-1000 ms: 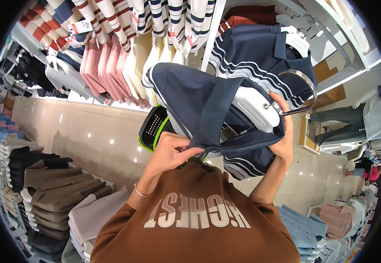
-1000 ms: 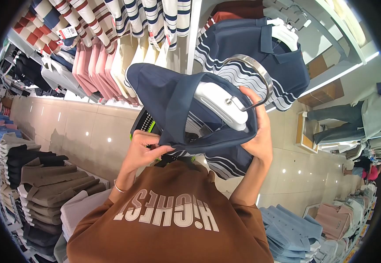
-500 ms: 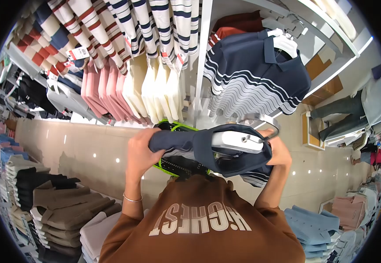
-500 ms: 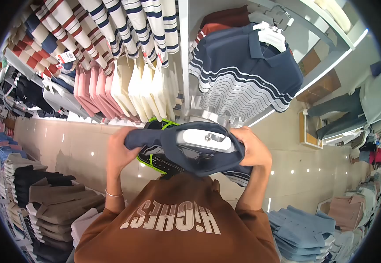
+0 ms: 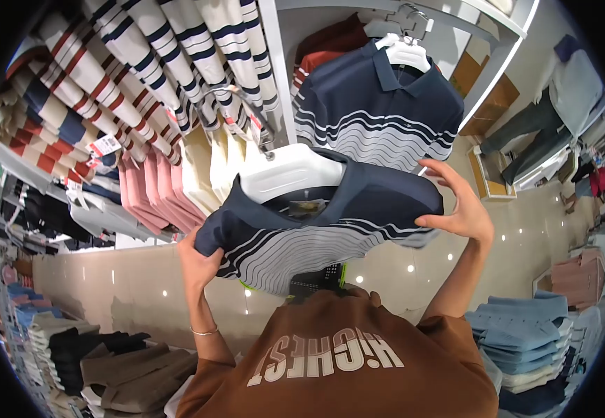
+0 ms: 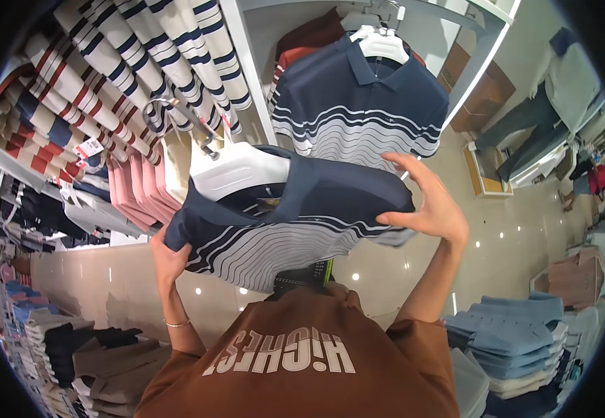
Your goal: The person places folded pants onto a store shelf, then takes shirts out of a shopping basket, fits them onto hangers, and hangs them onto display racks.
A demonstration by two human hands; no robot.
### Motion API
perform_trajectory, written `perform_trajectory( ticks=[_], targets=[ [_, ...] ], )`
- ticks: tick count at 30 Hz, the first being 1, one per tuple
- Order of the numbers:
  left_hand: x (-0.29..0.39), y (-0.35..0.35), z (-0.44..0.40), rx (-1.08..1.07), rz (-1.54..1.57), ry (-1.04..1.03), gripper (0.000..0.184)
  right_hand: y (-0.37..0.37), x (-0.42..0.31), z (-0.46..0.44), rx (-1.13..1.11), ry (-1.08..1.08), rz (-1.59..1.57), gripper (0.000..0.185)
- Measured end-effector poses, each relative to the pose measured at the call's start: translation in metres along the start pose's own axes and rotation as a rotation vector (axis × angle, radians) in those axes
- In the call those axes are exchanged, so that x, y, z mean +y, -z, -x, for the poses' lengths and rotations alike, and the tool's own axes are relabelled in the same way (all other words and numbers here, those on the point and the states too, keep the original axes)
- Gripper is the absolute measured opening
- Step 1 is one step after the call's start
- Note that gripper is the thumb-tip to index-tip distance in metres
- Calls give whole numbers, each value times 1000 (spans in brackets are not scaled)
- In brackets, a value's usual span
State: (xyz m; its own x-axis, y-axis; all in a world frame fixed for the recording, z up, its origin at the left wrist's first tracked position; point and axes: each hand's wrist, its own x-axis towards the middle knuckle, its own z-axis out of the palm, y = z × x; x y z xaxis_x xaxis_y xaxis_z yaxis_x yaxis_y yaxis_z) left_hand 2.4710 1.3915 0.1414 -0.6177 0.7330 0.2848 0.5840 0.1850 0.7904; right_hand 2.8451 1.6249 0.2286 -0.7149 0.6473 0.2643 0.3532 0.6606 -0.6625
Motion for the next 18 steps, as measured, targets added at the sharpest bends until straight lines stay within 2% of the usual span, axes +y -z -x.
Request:
perform_trajectory(
  ticks=[1, 4, 5, 7, 10, 11, 14, 18],
  targets=[
    [1, 1, -1, 5, 13, -27, 29, -7, -10, -6, 82, 83, -2, 71],
    [8, 5, -7, -16, 20, -23, 30, -27, -27, -17, 60, -70, 152, 54],
    [8, 6, -9, -4, 19, -12, 30, -33, -35, -19, 217, -94, 219, 37],
    [10, 5, -17, 18, 23, 4, 29, -34, -29, -16, 300, -130, 210, 34],
    [21, -8, -37, 91, 208, -47, 32, -30, -17, -4, 457, -192, 211, 33],
    [19, -12, -48, 37, 284, -82, 40, -26, -12, 2, 511, -211, 214, 33],
    [42, -36, -71, -3, 600, -158, 47, -6, 1, 16, 628, -256, 215, 32],
    [90, -63, -110, -120, 609, -298, 52, 35, 13, 19, 819, -186, 243, 32]
  ],
)
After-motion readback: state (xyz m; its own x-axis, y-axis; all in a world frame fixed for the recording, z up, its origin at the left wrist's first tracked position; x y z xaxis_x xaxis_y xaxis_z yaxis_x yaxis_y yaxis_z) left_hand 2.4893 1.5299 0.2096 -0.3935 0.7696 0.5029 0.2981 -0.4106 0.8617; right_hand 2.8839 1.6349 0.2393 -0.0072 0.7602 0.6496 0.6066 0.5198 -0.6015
